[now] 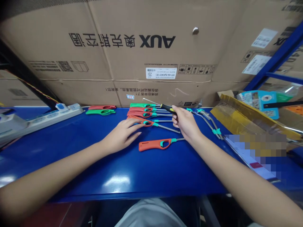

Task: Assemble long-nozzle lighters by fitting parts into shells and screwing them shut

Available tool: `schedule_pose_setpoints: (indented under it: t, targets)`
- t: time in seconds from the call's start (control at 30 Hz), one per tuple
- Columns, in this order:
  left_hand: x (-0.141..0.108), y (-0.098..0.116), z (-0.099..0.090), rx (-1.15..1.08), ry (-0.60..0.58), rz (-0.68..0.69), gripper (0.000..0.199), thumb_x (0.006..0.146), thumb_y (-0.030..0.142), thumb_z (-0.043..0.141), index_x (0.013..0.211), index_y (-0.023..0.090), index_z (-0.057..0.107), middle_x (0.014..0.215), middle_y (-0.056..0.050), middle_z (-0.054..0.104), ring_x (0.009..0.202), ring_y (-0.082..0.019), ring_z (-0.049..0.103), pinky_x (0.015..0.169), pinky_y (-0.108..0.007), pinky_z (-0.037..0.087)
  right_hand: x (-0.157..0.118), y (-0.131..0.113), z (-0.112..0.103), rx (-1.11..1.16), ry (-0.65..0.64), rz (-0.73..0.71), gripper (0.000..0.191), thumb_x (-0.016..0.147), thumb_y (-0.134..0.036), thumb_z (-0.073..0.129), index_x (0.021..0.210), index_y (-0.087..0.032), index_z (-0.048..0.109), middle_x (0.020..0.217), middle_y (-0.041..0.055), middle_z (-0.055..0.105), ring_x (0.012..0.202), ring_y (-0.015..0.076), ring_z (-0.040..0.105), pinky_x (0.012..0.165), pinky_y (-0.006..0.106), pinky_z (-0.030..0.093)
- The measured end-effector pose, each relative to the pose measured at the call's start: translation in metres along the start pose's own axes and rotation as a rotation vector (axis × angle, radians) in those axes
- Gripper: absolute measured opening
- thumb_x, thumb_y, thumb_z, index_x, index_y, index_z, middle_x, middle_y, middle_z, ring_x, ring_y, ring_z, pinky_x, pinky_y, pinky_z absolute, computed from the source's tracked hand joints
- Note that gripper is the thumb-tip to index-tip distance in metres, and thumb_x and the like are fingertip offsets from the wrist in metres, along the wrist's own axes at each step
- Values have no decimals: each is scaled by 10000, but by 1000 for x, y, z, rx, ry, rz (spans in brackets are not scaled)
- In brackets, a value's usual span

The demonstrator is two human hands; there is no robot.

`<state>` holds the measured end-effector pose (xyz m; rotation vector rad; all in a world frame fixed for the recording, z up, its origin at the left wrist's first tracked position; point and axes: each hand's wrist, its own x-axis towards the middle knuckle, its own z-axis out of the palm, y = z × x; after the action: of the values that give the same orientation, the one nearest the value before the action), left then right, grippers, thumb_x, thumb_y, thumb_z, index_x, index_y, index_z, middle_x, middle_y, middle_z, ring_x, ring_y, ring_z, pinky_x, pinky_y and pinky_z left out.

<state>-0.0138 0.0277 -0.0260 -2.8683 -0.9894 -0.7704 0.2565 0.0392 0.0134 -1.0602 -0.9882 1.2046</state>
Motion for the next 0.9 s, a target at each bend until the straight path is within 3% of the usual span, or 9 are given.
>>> schedule_pose_setpoints:
  t: [0.13,0.23,0.57,0.8,0.9]
  targets:
    - [20,-23,8,49,-39,22,356,1014,237,509,1345,195,632,1365,-154,627,1272,-322,577,1054,-516,461,4,3,-20,190,54,96,303,767,-340,739,737,-215,465,529,-92,398,414,48,310,353,161,246]
    - [31,-34,18,7,-32,20,319,1025,296,516,1288,219,678,1309,-138,667,1190,-288,629,1008,-476,504,9,6,-26,241,69,155,287,763,-314,732,740,-216,463,515,-97,396,394,42,282,339,158,245]
    - [40,-47,24,-63,18,-54,294,975,324,611,1209,192,732,1173,-148,681,1125,-292,636,1006,-479,499,6,0,-25,268,72,104,322,718,-282,791,710,-205,478,511,-87,421,410,36,306,355,155,269]
    - [39,-30,16,-210,97,-164,326,877,359,725,1160,201,752,1176,-132,709,1163,-317,624,1046,-523,474,3,3,-20,276,85,105,349,690,-294,820,725,-208,484,515,-94,417,407,34,310,359,159,257]
    - [35,-9,15,-316,213,-291,385,968,392,602,1239,138,703,1208,-164,702,1146,-281,654,1027,-476,515,2,3,-20,278,88,96,349,689,-304,818,726,-208,485,529,-90,430,419,37,331,372,166,275]
